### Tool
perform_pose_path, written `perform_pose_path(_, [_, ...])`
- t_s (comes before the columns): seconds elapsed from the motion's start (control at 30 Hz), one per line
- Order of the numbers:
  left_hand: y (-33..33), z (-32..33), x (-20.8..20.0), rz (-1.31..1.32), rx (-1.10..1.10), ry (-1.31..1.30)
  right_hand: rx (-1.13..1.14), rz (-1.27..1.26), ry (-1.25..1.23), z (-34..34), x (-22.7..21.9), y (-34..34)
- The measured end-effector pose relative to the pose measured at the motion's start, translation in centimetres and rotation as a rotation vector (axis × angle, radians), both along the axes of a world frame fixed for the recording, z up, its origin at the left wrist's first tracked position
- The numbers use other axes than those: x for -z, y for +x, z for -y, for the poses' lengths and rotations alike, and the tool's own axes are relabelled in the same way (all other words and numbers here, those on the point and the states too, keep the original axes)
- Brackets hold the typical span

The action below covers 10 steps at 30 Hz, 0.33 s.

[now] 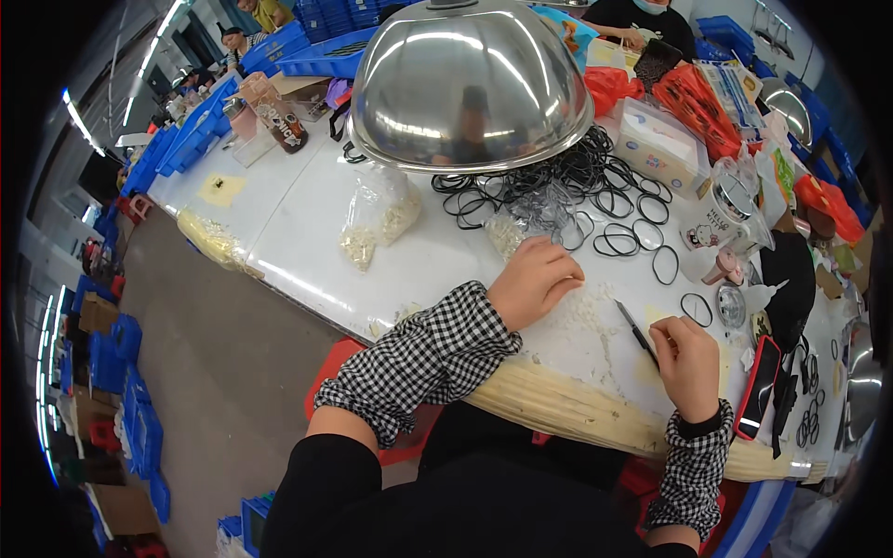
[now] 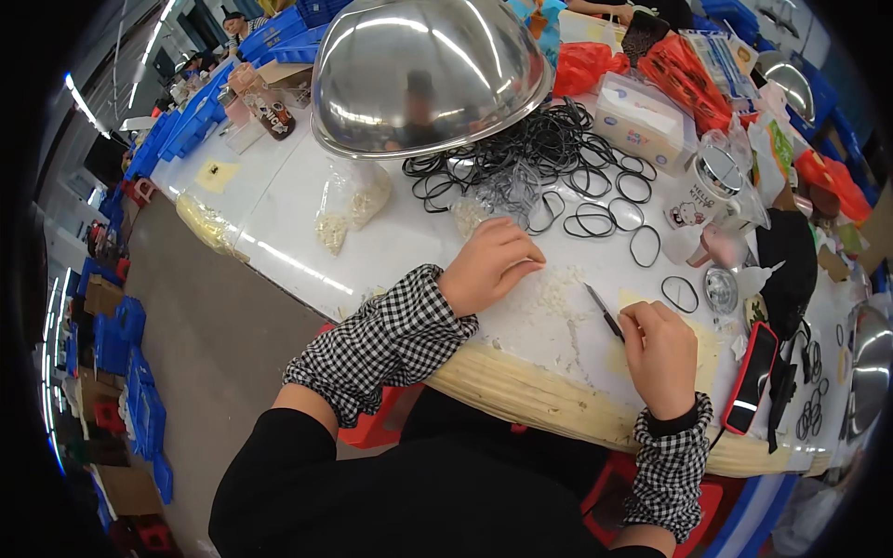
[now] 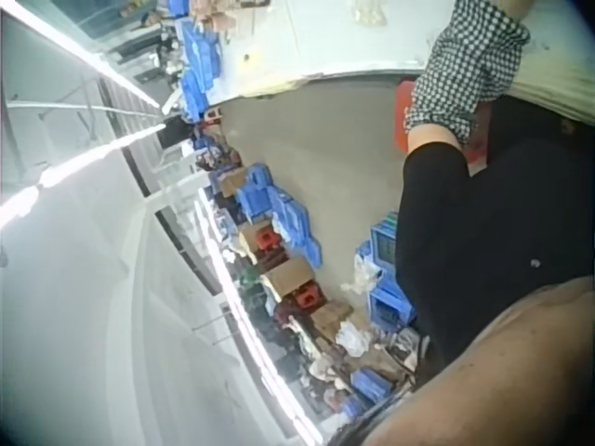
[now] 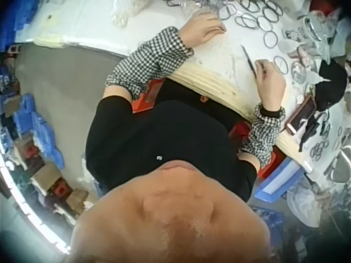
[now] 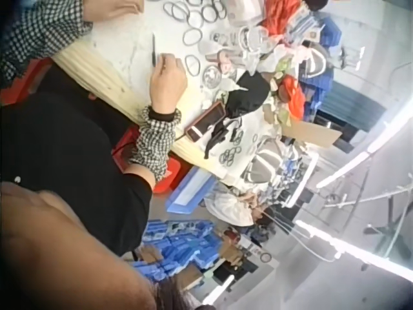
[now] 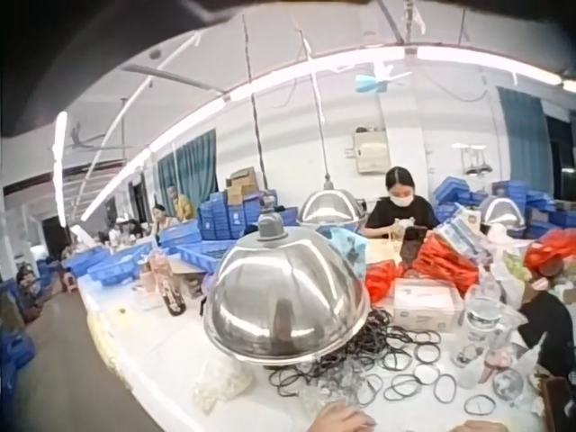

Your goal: Manually attaching small rubber rings onto white plastic toy components at an assembly workbench.

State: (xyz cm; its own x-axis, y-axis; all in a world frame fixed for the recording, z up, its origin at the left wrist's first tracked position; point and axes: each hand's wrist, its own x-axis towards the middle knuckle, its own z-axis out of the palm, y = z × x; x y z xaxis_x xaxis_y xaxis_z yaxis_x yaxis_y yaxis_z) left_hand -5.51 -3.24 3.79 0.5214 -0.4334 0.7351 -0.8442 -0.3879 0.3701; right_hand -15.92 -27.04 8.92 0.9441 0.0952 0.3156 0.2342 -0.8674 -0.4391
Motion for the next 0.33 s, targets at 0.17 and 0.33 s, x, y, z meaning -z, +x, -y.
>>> perform_pose_path(0.17, [-0.5, -2.0, -1.2, -0.319, 0.079, 0.084, 0.125, 0.245, 0.080, 5.9, -1.2, -2.6])
perform_pose_path(0.33, [-1.1, 2.2, -2.0, -0.186, 0.041, -0.168, 0.577, 0.378, 0.298, 15.9, -2.1, -7.9])
